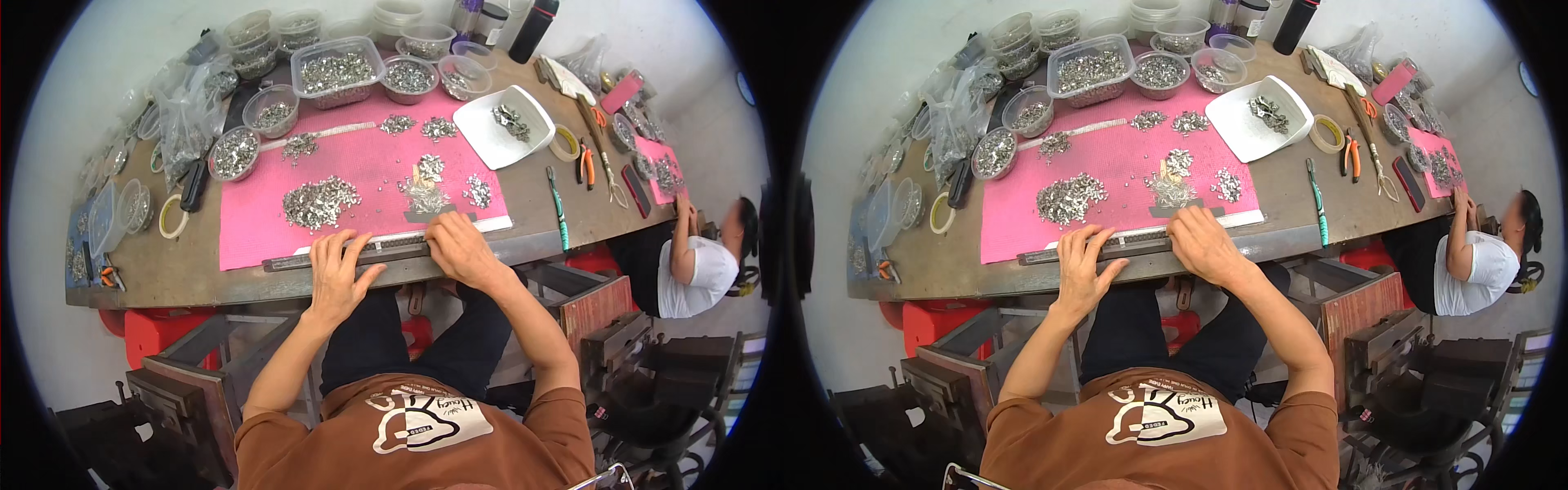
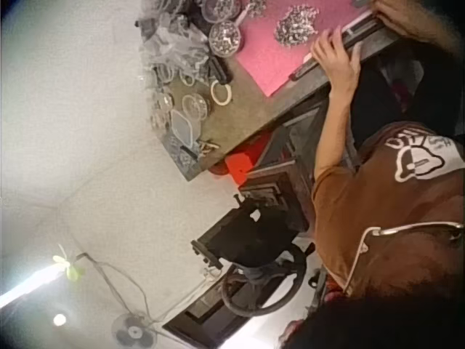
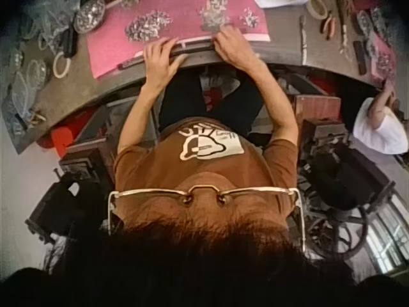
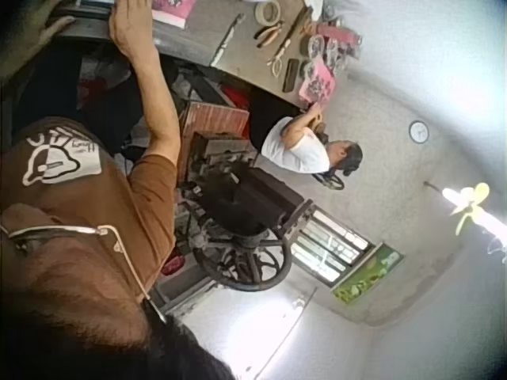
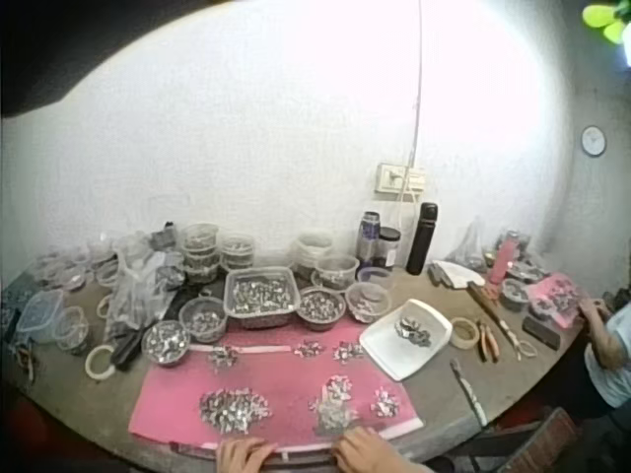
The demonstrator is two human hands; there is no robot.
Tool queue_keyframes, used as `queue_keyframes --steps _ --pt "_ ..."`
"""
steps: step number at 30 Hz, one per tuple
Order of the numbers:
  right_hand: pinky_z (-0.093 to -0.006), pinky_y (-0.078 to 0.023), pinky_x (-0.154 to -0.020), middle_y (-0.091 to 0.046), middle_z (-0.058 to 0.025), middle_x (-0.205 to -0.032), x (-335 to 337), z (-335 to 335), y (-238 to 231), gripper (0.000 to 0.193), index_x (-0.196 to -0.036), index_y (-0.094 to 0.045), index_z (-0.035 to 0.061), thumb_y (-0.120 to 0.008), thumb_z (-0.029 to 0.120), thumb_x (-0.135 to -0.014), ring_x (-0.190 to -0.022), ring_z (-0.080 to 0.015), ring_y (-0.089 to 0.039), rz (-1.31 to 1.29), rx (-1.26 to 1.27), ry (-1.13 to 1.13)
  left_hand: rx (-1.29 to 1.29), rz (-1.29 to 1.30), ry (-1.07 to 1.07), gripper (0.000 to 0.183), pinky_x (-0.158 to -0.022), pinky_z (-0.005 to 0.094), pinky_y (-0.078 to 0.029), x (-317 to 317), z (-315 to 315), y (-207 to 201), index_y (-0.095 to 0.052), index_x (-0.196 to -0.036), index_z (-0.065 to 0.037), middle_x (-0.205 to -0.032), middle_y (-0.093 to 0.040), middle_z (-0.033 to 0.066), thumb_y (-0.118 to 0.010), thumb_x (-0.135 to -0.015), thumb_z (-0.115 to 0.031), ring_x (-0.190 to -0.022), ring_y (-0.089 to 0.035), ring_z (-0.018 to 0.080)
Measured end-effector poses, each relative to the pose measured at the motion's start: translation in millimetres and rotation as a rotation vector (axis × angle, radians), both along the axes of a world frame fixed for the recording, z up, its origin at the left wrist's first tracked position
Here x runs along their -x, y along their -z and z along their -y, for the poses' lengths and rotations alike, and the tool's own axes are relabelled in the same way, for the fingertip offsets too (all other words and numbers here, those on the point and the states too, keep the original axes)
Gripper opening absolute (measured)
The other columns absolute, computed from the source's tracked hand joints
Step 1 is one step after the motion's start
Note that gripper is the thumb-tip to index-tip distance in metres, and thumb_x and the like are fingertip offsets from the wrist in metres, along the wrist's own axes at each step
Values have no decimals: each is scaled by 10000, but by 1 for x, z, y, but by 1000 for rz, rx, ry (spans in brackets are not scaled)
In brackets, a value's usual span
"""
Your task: The person aligns small metal pieces into a metal holder bar by hand, places the holder into a manual press machine, turns the wheel of the press, and arranges more metal pieces into the holder bar on the table.
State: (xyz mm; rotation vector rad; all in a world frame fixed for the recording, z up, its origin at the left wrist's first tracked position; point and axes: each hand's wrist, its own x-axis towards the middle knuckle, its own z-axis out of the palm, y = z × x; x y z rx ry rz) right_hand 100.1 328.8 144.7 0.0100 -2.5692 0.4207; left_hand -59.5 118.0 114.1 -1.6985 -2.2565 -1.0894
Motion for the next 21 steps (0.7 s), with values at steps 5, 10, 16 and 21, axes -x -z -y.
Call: queue_keyframes --steps 5,10,16,21 --pt "-385 -454 -796 -513 -118 -921 1 3 0 156 -961 -587 -2 -613 68 -824 -876 -276 -552 114 -289 -20 -23 -53 -82 524 -1019 482 -340 -5 -6 11 -649 -1291 -99 -1271 -568 110 -812 -833 -297 -1164 -518 306" --pt "-381 -459 -802 -530 -124 -953 0 3 -1 184 -985 -593 -14 -595 83 -829 -888 -272 -560 167 -311 -45 -50 -32 -100 479 -1027 489 -331 -7 -5 11 -659 -1272 -105 -1255 -579 100 -801 -846 -271 -1161 -526 304" --pt "-391 -463 -813 -549 -126 -967 -1 5 -5 167 -997 -594 -9 -608 54 -843 -898 -278 -572 148 -209 -22 -117 -30 -41 316 -1114 538 -290 -20 -30 -3 -699 -1167 -132 -1173 -617 63 -762 -859 -159 -1143 -558 278" --pt "-401 -490 -806 -614 -132 -955 -5 3 13 153 -996 -618 -7 -645 -47 -850 -904 -298 -619 -8 211 12 -107 -17 -12 274 -1111 565 -309 -28 -58 3 -710 -1118 -125 -1072 -630 53 -770 -855 -176 -1060 -583 262"
